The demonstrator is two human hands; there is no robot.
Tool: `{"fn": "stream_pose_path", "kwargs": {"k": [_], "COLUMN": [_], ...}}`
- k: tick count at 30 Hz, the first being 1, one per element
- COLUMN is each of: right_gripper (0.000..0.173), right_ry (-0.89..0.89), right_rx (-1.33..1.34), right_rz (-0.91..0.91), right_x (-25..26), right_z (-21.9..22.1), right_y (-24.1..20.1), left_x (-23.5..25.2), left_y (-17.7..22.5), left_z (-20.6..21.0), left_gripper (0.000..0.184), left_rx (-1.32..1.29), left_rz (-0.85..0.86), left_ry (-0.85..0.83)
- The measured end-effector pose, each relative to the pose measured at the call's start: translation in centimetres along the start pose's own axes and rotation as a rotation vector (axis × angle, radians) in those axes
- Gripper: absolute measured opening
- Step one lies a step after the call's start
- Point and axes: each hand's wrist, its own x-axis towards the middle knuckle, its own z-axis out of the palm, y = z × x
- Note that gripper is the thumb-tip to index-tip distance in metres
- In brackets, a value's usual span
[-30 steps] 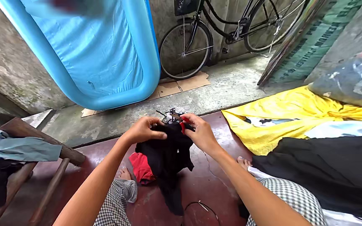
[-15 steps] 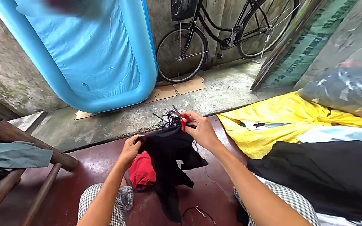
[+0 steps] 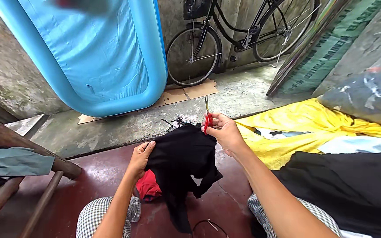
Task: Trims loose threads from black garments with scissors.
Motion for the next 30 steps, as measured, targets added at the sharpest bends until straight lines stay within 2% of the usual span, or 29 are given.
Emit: {"fn": "stream_pose_path", "kwargs": {"k": [10,16,22,25,27,29,30], "right_gripper": [0.049,0.051,0.053,0.053,0.052,0.053,0.055], "right_ry": [0.022,0.038,0.104,0.086,0.051,0.035,0.032], "right_rx": [0.001,0.069,0.220,0.227,0.201,0.169,0.152], "right_rz": [0.019,0.096,0.192,0.223,0.208,0.166,0.142], "right_x": [0.1,0.0,0.2,-0.3,-1.0,-1.5,-1.9], "right_z": [-0.3,0.0,1.9,2.5,2.8,3.4,3.6], "right_y": [0.3,0.5,1.2,1.1,1.0,1.2,1.3], "left_x": [0.2,-0.2,0.3,-0.8,-2.0,-3.8,-4.7], "left_y": [-0.4,-0.9,-3.1,-5.0,-7.8,-11.2,-13.0], "left_z": [0.1,0.3,1.4,3.7,5.9,8.7,10.1], "left_gripper": [0.022,0.021,0.029,0.022,0.023,0.038,0.053], "left_rx": [0.025,0.065,0.505,0.505,0.481,0.487,0.479], "left_rz": [0.041,0.134,0.413,0.426,0.275,0.068,-0.036], "left_ry": [-0.015,0.022,0.205,0.016,-0.218,-0.356,-0.368]}}
